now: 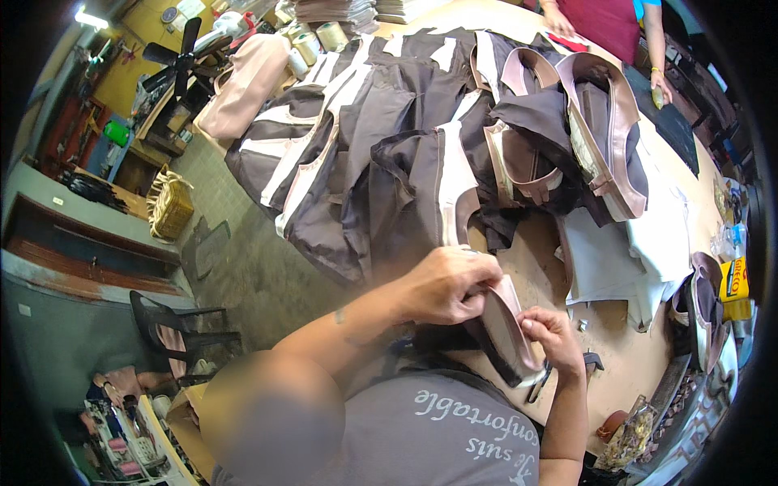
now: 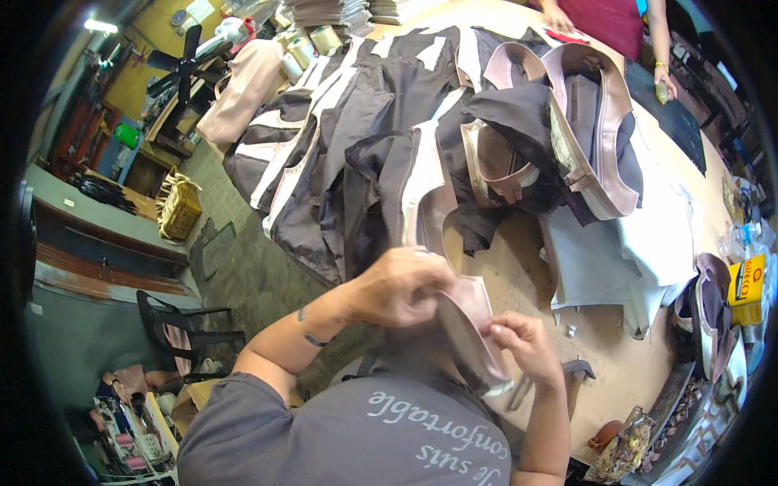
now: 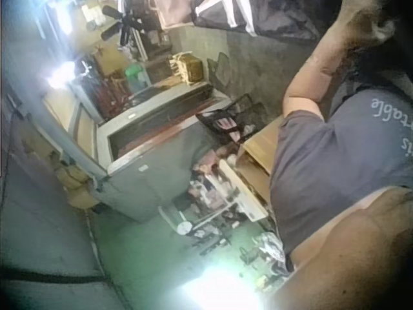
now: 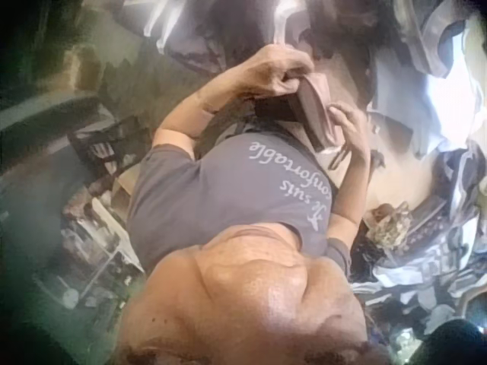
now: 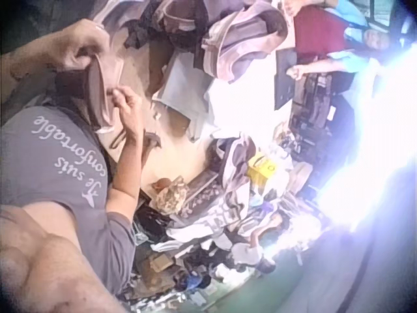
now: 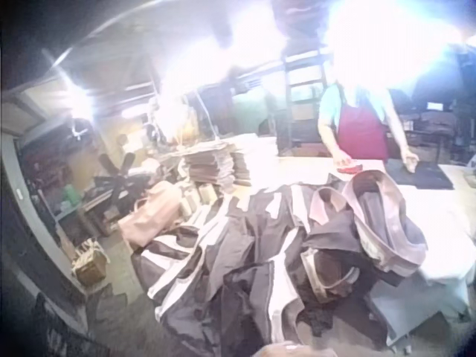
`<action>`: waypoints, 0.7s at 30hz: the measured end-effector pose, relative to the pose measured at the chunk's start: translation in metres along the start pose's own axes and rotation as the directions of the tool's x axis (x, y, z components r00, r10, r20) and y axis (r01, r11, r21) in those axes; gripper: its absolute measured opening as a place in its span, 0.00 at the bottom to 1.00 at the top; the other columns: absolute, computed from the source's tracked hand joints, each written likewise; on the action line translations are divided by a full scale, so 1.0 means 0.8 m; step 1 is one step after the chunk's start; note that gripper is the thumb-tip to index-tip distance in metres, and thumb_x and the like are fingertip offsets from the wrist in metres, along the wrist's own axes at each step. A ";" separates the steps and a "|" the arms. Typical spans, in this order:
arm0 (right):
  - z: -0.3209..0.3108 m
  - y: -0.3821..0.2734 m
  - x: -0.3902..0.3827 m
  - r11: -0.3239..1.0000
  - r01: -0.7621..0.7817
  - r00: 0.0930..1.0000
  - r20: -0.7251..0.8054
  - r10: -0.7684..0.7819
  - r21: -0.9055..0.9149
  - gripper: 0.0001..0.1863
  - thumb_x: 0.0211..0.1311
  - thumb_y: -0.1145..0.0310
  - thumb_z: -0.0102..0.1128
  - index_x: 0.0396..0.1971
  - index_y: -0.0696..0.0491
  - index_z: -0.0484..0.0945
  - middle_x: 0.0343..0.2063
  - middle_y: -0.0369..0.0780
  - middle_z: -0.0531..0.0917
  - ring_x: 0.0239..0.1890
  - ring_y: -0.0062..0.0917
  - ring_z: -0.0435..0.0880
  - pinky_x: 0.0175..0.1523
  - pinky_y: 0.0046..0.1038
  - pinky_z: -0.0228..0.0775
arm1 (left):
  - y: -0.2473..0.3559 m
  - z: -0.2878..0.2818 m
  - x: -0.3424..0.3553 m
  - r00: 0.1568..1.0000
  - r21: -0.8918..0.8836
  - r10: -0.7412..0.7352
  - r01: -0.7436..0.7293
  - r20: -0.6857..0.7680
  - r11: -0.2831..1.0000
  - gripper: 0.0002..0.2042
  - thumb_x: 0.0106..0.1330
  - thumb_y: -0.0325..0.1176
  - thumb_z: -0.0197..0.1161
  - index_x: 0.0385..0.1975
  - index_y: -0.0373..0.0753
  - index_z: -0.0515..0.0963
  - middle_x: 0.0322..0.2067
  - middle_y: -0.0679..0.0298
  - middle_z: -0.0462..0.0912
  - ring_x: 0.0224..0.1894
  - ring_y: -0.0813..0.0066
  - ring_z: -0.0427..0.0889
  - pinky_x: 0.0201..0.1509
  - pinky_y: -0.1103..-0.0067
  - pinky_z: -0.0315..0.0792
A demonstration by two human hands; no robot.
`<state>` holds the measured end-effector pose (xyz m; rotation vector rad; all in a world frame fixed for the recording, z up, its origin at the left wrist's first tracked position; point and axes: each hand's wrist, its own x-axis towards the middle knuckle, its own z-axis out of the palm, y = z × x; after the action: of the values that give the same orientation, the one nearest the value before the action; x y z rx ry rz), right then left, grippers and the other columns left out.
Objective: The person sews a zipper onto a brown fabric bag using a needle and thread. They repeatedly pull the thread through the fabric, secure the stitching, and use a hammer to tap the zipper area. The person also uses scissors to cut the thread and adjusts the bag's position on the table.
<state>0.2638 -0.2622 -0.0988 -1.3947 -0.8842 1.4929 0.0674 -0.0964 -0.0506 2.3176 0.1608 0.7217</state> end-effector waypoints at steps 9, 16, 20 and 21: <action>0.003 -0.068 0.010 0.545 0.350 0.883 0.075 -0.463 -0.762 0.10 0.51 0.65 0.60 0.33 0.54 0.79 0.36 0.40 0.76 0.41 0.33 0.74 0.47 0.32 0.64 | -0.011 -0.078 -0.033 0.856 0.072 -0.486 0.504 -0.175 0.861 0.13 0.50 0.16 0.52 0.36 0.34 0.75 0.35 0.63 0.77 0.35 0.78 0.76 0.40 0.83 0.70; 0.037 -0.090 0.023 0.638 0.508 0.815 0.082 -0.574 -0.579 0.07 0.51 0.67 0.61 0.29 0.52 0.77 0.24 0.37 0.77 0.32 0.31 0.77 0.56 0.37 0.62 | 0.048 -0.055 -0.008 0.969 -0.074 -0.247 0.248 0.020 0.966 0.23 0.54 0.48 0.62 0.39 0.32 0.76 0.37 0.53 0.79 0.39 0.57 0.79 0.49 0.69 0.70; 0.044 -0.104 0.009 0.476 0.495 0.734 0.057 -0.676 -0.727 0.08 0.44 0.75 0.61 0.28 0.53 0.77 0.20 0.37 0.76 0.27 0.29 0.76 0.57 0.39 0.60 | 0.072 -0.034 0.004 0.995 0.073 -0.080 0.076 0.057 0.995 0.20 0.47 0.45 0.70 0.32 0.36 0.74 0.22 0.62 0.77 0.25 0.63 0.76 0.33 0.72 0.68; 0.044 -0.102 0.008 0.482 0.490 0.730 0.040 -0.682 -0.726 0.09 0.41 0.76 0.61 0.28 0.53 0.77 0.20 0.37 0.75 0.26 0.29 0.76 0.57 0.40 0.60 | 0.070 -0.030 0.002 0.991 0.047 -0.121 0.119 0.057 0.992 0.20 0.47 0.45 0.69 0.31 0.36 0.74 0.22 0.61 0.76 0.24 0.62 0.76 0.33 0.72 0.68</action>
<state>0.2397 -0.2250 -0.0213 -1.5008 -1.6692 0.3875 0.0513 -0.1239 0.0011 2.3453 0.2891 0.5937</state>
